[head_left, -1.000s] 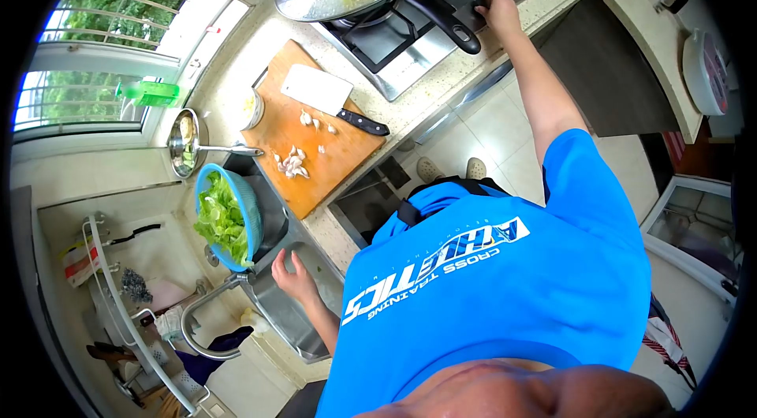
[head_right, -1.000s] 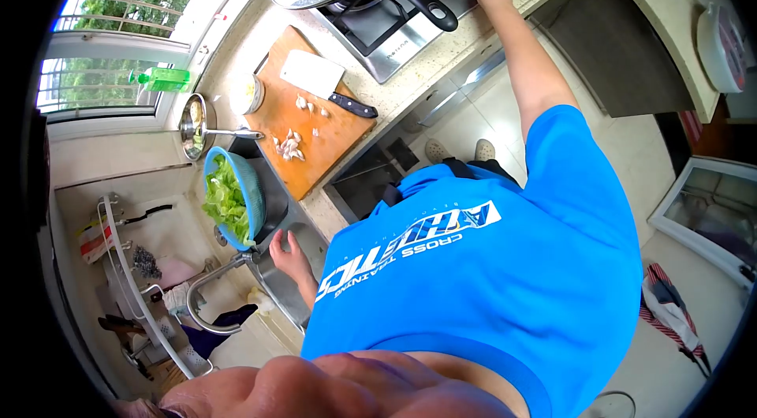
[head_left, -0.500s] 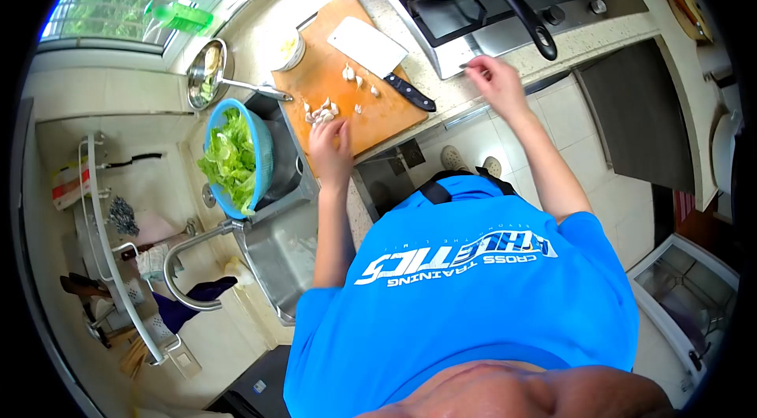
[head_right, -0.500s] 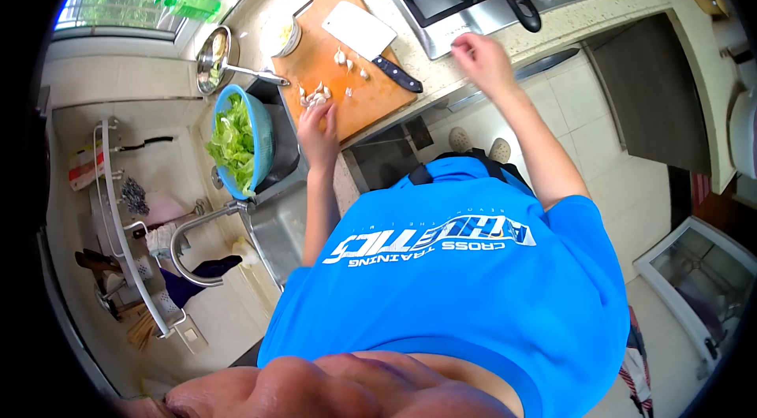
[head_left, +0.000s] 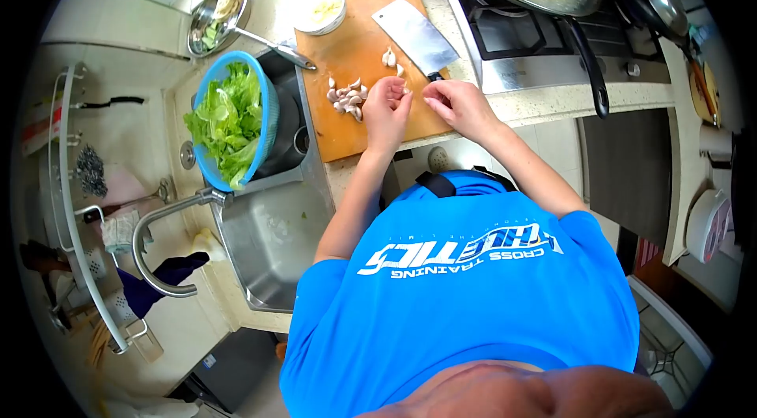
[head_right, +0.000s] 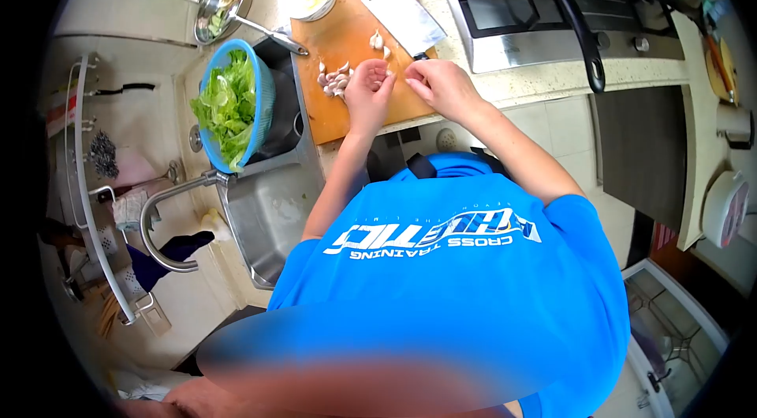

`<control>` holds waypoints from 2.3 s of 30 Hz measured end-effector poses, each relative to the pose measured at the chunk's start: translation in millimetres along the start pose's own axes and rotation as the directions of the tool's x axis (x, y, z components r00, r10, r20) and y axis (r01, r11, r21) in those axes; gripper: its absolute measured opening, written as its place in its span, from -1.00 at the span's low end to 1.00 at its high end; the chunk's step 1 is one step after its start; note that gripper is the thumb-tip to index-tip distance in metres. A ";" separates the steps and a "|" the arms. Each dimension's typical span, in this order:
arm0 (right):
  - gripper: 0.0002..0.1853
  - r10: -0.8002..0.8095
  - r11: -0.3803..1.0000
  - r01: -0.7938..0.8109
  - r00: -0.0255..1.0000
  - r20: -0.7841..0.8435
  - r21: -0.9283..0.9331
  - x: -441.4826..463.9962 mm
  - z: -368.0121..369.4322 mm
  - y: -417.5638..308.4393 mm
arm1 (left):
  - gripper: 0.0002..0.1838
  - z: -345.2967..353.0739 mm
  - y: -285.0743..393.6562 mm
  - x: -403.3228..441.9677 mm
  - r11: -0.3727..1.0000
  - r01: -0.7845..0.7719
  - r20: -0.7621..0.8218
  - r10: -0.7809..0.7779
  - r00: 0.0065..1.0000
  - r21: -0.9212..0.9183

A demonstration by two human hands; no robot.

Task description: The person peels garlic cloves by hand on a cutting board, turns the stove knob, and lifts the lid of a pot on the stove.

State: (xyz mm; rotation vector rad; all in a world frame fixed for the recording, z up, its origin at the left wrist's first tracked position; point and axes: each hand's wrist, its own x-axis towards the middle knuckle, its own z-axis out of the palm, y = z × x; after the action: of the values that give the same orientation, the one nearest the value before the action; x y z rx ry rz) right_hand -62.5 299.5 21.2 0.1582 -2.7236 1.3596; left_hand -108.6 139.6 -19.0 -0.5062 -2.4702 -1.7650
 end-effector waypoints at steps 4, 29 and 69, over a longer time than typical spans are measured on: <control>-0.82 0.072 0.958 -0.082 0.996 0.047 0.274 15.9 21.1 -5.7 | -0.85 -20.6 10.7 0.9 0.736 0.345 0.158 -0.314 0.936 -0.583; -0.88 -0.078 0.965 0.031 0.982 0.174 0.260 37.5 26.0 -21.0 | -0.85 -38.1 3.7 -4.7 0.716 0.294 0.043 -0.346 0.937 -0.633; -0.84 0.093 0.909 -0.247 0.906 0.414 0.335 60.3 23.6 -16.1 | -0.81 -48.0 -2.8 2.5 0.724 0.391 0.186 -0.349 0.918 -0.569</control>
State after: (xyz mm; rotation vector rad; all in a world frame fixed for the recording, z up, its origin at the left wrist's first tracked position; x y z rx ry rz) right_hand -120.9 267.9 27.6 0.2412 -2.7881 2.1140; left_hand -118.4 94.7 -4.6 -0.0750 -2.1032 -2.7565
